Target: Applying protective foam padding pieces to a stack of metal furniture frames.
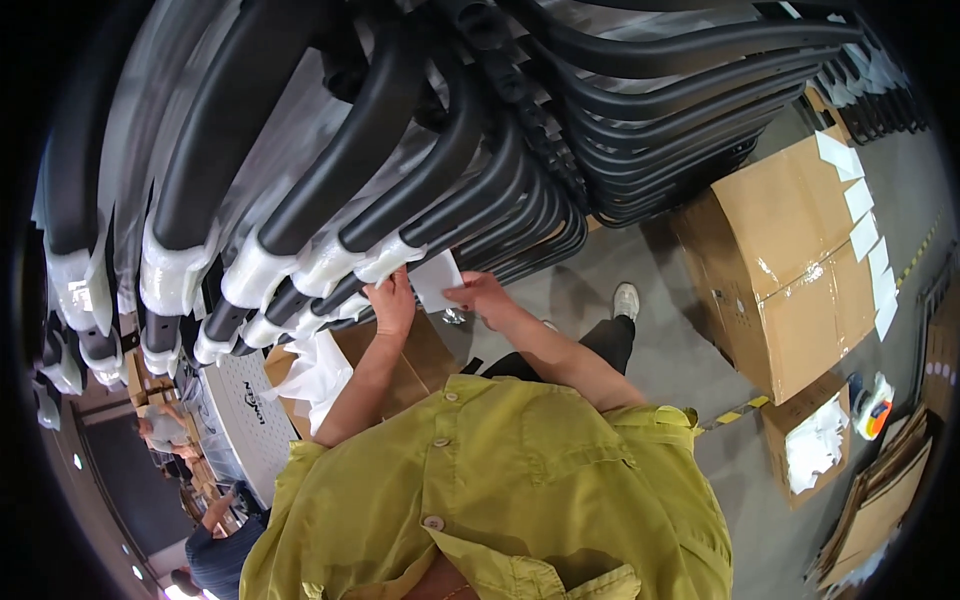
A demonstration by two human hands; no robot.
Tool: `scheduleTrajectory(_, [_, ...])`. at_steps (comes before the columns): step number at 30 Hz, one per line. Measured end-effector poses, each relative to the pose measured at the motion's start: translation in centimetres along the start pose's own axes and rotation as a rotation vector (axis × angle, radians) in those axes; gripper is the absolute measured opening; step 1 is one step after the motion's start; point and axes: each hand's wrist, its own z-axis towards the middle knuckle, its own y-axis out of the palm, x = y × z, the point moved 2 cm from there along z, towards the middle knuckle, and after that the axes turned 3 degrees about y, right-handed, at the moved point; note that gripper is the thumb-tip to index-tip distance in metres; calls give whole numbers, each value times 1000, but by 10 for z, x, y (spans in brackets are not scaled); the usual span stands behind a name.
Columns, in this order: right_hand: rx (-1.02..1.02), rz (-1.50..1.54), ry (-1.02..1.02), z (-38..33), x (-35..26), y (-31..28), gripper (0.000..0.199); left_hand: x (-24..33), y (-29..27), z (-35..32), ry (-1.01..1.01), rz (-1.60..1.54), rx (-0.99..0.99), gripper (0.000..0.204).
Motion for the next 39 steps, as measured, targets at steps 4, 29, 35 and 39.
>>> scheduleTrajectory(4, [60,-74,-193,12,-14,-7,11,5,4,0,2,-79,116,18])
scheduleTrajectory(29, [158,-380,-261,-9,-19,7,24,9,1,-7,656,222,247,13])
scheduleTrajectory(35, [130,-107,-152,-39,-69,64,21,-4,2,-5,576,171,161,24])
scheduleTrajectory(39, [84,-126,-24,-49,-101,84,15,-7,-3,-10,531,194,-38,35])
